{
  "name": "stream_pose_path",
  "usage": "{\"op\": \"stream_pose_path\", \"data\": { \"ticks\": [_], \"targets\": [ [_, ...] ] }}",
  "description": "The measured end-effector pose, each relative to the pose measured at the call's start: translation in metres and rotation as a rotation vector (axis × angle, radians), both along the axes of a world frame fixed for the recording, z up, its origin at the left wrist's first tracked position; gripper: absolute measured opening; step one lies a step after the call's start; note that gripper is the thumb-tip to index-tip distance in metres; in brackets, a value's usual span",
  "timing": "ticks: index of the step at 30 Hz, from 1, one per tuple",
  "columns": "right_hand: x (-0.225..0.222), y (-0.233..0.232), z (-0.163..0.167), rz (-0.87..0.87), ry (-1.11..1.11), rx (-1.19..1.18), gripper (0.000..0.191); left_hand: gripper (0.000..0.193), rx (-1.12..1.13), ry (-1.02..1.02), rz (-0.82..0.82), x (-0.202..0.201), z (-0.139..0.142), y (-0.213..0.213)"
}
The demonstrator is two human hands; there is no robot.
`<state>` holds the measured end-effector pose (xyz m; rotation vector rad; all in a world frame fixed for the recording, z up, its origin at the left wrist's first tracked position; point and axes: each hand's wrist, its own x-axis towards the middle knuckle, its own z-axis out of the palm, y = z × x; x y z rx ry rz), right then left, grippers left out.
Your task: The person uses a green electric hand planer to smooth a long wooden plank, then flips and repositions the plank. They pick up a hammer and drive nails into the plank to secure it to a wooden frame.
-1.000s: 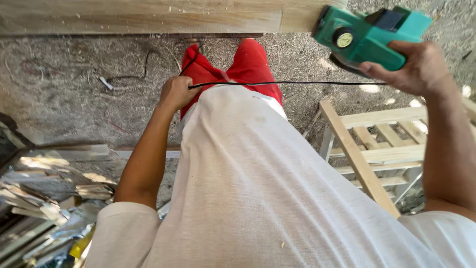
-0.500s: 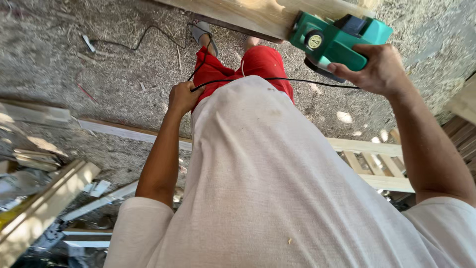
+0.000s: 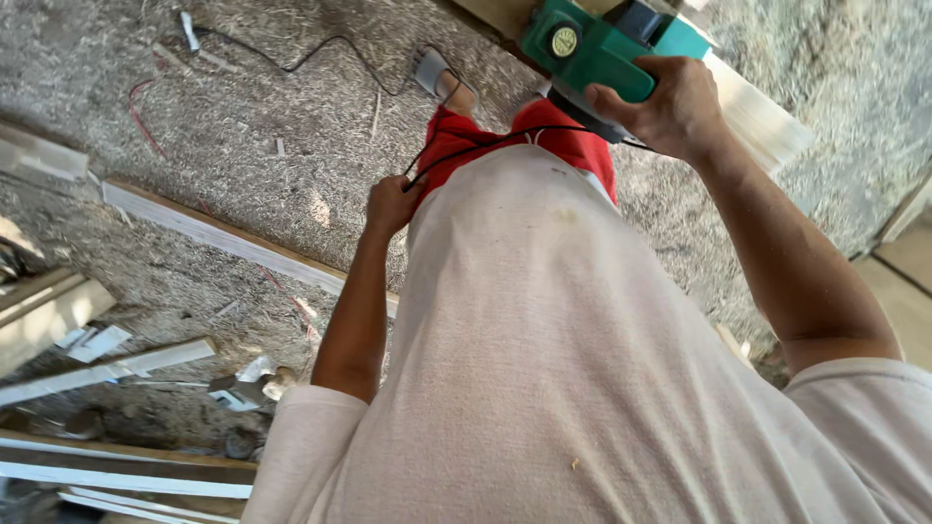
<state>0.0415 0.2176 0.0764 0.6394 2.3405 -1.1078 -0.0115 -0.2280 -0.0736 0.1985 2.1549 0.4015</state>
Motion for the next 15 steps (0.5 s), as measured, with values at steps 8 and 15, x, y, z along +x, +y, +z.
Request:
{"op": "stream_pose_path", "data": {
  "ticks": [8, 15],
  "targets": [
    [-0.157, -0.079, -0.018, 0.061, 0.158, -0.027, 0.045, 0.062, -0.048, -0.073, 0.274, -0.04, -0.002, -0.088],
    [-0.271, -0.146, -0.046, 0.261, 0.664, -0.067, 0.039, 0.068, -0.06, 0.066, 0.457, -0.038, -0.02, -0.17]
  ]
}}
